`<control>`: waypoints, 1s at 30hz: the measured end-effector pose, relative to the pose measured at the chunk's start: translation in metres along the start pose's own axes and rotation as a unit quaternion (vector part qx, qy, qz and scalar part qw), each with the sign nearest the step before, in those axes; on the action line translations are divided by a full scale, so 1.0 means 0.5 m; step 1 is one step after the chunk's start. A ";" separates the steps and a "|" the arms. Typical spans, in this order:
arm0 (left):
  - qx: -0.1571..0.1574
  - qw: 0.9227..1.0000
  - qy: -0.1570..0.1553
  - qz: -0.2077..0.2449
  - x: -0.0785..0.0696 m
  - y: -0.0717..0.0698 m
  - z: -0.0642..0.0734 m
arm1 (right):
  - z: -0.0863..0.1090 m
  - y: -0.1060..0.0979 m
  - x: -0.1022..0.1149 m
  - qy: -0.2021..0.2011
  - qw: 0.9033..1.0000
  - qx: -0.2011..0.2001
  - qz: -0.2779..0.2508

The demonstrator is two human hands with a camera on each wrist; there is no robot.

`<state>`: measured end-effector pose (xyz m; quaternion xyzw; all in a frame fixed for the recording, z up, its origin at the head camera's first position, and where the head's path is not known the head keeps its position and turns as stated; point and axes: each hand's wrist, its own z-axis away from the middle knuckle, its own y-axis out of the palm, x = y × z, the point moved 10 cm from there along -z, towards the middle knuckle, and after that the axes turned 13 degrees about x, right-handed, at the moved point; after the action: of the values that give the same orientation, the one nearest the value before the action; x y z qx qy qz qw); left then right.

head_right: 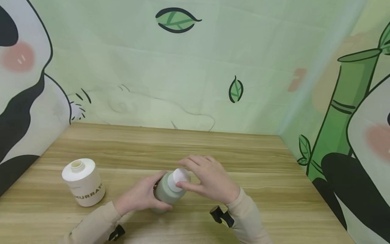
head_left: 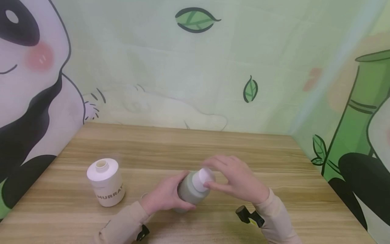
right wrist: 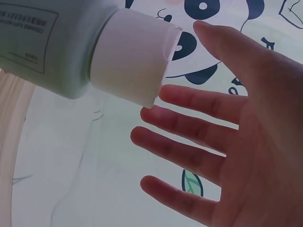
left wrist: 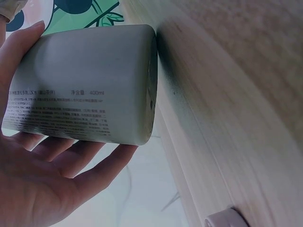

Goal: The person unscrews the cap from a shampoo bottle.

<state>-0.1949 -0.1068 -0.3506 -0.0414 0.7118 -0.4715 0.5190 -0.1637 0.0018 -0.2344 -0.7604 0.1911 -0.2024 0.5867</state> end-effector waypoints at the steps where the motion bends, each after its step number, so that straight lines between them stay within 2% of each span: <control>1: -0.001 1.000 0.000 -0.001 0.000 0.000 0.001 | 0.000 0.000 -0.001 0.003 1.000 -0.002 0.002; 9: -0.003 1.000 -0.001 -0.007 0.000 0.000 0.001 | 0.000 -0.005 0.005 -0.012 0.999 -0.023 0.019; 17: -0.002 1.000 -0.003 0.007 0.003 0.001 0.002 | 0.001 -0.001 0.021 -0.052 0.999 -0.015 0.007; 22: -0.001 1.000 0.003 0.010 0.002 0.001 0.002 | 0.003 0.000 0.027 -0.063 0.998 -0.013 0.013; 26: -0.003 1.000 0.006 0.000 0.000 0.000 0.003 | 0.004 -0.002 0.027 -0.063 0.998 -0.012 0.009; 30: -0.007 1.000 0.004 -0.011 0.001 -0.002 0.002 | 0.003 -0.004 0.015 -0.034 0.999 -0.020 0.007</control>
<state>-0.1947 -0.1079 -0.3503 -0.0507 0.7167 -0.4728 0.5101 -0.1566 -0.0005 -0.2319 -0.7769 0.1808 -0.1683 0.5791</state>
